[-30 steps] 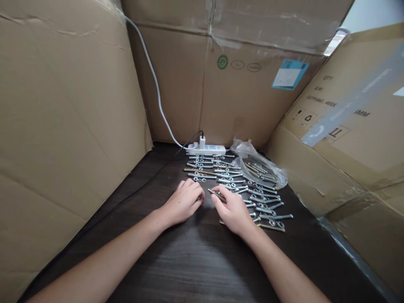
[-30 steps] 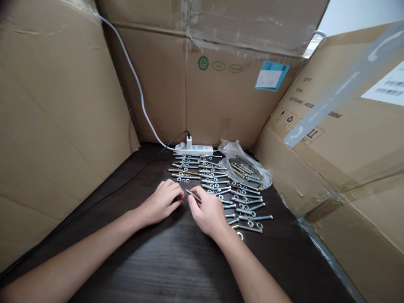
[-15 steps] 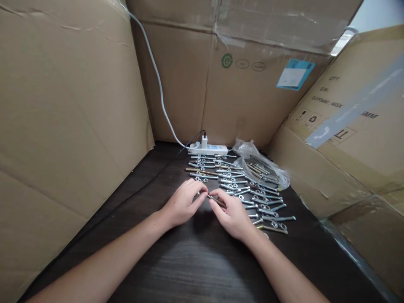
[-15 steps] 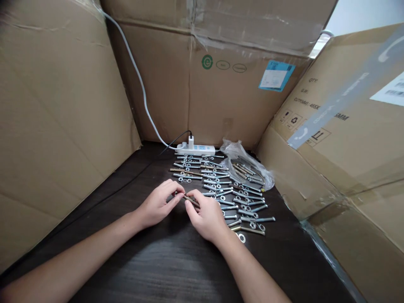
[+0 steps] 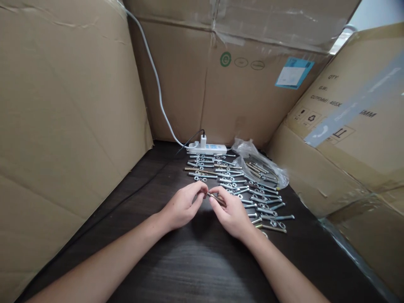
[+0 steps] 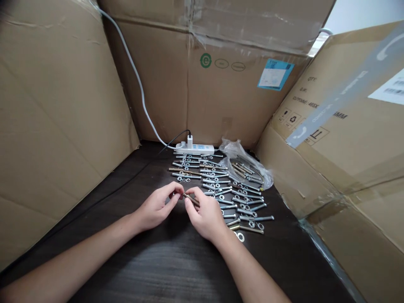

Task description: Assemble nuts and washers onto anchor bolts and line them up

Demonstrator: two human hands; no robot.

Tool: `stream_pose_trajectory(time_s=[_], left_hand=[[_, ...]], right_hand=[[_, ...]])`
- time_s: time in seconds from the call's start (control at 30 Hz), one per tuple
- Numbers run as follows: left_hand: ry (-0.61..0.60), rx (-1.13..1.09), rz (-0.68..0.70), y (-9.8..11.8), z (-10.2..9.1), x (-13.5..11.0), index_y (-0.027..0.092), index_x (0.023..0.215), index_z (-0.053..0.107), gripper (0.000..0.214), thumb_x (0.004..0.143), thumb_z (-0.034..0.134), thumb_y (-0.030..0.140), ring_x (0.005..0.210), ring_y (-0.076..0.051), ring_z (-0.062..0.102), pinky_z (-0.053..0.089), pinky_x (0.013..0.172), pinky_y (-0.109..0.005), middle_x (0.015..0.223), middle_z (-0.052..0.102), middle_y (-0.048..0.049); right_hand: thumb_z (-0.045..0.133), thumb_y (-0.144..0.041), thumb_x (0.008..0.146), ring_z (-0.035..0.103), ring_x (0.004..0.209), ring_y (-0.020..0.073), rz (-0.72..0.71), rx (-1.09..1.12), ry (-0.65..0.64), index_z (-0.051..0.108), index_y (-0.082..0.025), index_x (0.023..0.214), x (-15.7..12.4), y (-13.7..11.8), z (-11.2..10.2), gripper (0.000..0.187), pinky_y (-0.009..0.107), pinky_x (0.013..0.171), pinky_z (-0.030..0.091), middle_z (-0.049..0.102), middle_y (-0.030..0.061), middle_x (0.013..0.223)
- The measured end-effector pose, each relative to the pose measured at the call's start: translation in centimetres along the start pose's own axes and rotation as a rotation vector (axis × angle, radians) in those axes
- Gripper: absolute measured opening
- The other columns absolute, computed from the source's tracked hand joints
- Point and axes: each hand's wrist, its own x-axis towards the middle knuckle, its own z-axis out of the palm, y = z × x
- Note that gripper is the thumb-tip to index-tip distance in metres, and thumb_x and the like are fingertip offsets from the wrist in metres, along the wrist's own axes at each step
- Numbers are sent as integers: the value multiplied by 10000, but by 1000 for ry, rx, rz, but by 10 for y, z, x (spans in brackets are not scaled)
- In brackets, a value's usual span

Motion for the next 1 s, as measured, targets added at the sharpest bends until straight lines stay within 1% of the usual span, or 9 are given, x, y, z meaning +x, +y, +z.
stream_pose_trajectory(time_s=[0.13,0.3,0.37,0.43,0.5,0.57,0.73,0.9,1.0], left_hand=[[-29,-23,-6,3,0,0,188,964,520,146,904,389,215,834,-145,555,433,762,-255,925,599,-23],[-108,72,21,4,-4,0,202,965,541,152,891,409,213,818,-157,553,432,738,-270,916,609,-23],[-79,149,14,-1,-8,2,207,1023,529,171,878,440,215,823,-165,550,430,744,-283,920,606,-24],[-17,248,-12,-9,-11,4,201,1068,509,210,862,467,211,860,-181,544,427,767,-304,955,593,-37],[-10,350,-37,-18,-13,5,194,1005,527,166,844,487,199,889,-197,531,426,777,-323,965,574,-46],[-35,409,-54,-26,-14,6,196,965,535,136,834,495,193,895,-201,523,429,773,-326,959,557,-44],[-73,468,-61,-33,-10,5,194,947,537,115,840,503,223,886,-199,510,427,778,-327,942,537,-40],[-89,479,-84,-36,-4,8,212,1012,558,186,843,528,285,892,-201,505,420,789,-337,975,531,-38],[-111,503,-87,-35,-2,10,227,995,576,168,859,519,307,889,-198,501,413,785,-334,971,528,-33]], right_hand=[[467,-318,874,430,445,105,-7,15,5,548,-212,1020,0,-1,-1,198,216,454,309,454,-64,523],[485,-335,863,510,508,110,-27,30,9,584,-209,936,0,1,0,177,210,511,384,583,-22,627],[496,-332,854,514,514,111,-23,16,32,592,-202,892,0,2,0,166,207,511,392,589,-16,631],[506,-331,847,505,510,108,-10,-7,54,595,-199,865,1,3,-1,161,202,502,391,583,-16,624],[511,-324,840,493,502,103,-3,-28,72,602,-197,848,1,2,-2,156,197,493,387,575,-19,613],[516,-313,832,484,496,99,-6,-43,86,610,-196,842,1,1,-2,151,193,488,382,570,-23,605],[523,-305,821,479,485,92,-21,-48,117,620,-190,841,1,0,-2,151,186,483,383,563,-29,592],[518,-305,825,507,508,99,-18,-33,123,616,-197,846,1,0,-2,147,186,503,411,582,-22,615],[512,-319,831,500,498,101,-14,-40,123,615,-202,849,1,0,-2,156,189,495,411,573,-24,597]])
